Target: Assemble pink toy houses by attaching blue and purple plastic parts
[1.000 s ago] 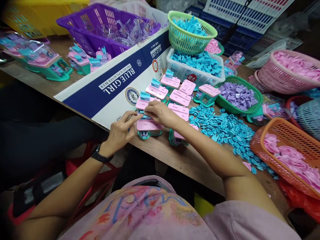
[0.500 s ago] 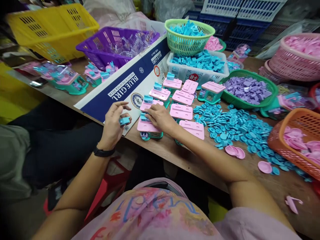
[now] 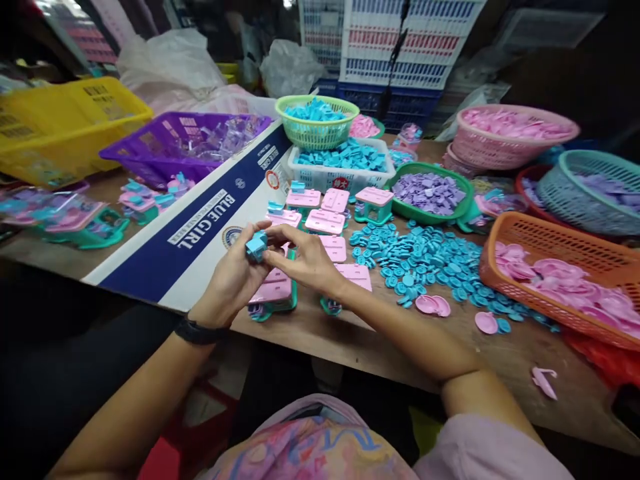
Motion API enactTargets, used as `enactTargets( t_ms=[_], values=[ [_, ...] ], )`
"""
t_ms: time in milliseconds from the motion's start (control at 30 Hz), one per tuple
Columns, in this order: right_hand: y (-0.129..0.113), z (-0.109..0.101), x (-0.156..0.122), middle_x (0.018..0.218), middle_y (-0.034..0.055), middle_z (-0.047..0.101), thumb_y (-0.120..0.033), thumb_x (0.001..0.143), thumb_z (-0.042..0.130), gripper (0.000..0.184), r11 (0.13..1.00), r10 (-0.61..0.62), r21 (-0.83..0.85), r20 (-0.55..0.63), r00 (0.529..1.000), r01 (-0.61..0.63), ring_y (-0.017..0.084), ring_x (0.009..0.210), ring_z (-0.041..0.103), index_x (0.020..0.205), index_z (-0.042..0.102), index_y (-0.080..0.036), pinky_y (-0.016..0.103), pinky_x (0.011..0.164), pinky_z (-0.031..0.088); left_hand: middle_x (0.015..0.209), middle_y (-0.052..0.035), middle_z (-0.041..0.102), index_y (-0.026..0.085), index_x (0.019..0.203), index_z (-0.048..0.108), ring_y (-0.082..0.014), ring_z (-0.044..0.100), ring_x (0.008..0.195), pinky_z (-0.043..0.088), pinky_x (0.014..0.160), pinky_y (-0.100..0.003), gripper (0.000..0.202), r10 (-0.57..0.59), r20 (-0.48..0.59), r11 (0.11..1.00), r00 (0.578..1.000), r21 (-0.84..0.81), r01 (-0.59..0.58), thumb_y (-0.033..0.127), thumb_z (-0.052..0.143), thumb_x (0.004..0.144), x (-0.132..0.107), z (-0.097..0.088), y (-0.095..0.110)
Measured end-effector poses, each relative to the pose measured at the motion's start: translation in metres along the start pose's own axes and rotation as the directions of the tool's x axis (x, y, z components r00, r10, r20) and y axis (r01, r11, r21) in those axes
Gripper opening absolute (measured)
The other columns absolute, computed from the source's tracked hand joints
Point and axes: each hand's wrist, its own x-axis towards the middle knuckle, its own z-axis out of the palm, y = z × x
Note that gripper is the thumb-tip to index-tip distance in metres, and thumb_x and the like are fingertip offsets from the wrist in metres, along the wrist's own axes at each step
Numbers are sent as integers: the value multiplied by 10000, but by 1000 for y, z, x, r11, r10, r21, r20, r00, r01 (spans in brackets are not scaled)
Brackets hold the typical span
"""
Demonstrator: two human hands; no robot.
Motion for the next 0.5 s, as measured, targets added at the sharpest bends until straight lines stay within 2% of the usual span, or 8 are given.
enactTargets(
  t_ms=[133, 200, 267, 333, 400, 500],
  values=[
    [23, -39, 14, 1169, 71, 700, -313, 945, 669, 269, 1000, 1, -13, 2, 1000, -1, 219, 1083, 668, 1187, 639, -201, 364, 949, 555, 1174, -72, 670, 225, 1149, 592, -169, 673, 937, 571, 755, -286, 353, 68, 137, 977, 988, 193, -94, 536, 523, 995, 27, 9, 7],
    [47, -67, 29, 1172, 89, 674, -365, 942, 666, 304, 997, 69, -29, -44, 997, -70, 217, 1018, 679, 1189, 606, -199, 356, 872, 580, 1221, -94, 659, 207, 1165, 611, -189, 676, 979, 582, 825, -337, 325, 164, 179, 890, 970, 397, -224, 469, 532, 988, 52, 8, 14],
    [79, -99, 48, 1144, 87, 654, -417, 929, 670, 328, 987, 144, -56, -123, 982, -152, 202, 915, 684, 1166, 577, -210, 347, 800, 590, 1228, -102, 665, 192, 1143, 648, -210, 669, 1020, 570, 887, -374, 272, 284, 247, 675, 927, 635, -376, 369, 562, 956, 82, 7, 19],
    [113, -132, 66, 1084, 71, 639, -449, 908, 681, 336, 974, 175, -105, -228, 958, -203, 201, 864, 680, 1121, 550, -225, 358, 790, 592, 1177, -103, 690, 175, 1090, 679, -231, 660, 1031, 552, 922, -395, 234, 312, 351, 400, 883, 795, -457, 281, 585, 903, 115, 7, 20],
    [145, -159, 81, 997, 47, 625, -441, 887, 687, 331, 950, 178, -192, -308, 934, -244, 216, 839, 673, 1090, 525, -236, 386, 804, 587, 1107, -109, 714, 156, 1069, 690, -249, 662, 1015, 536, 944, -408, 231, 236, 437, 181, 868, 858, -481, 258, 586, 891, 145, 13, 15],
    [181, -183, 95, 857, 17, 595, -381, 852, 678, 294, 861, 198, -390, -335, 921, -327, 246, 797, 651, 1055, 517, -242, 422, 822, 563, 1109, -137, 727, 135, 1136, 682, -283, 653, 1062, 492, 1014, -440, 286, 78, 530, -69, 845, 848, -525, 302, 554, 942, 182, 34, -4]
  ],
)
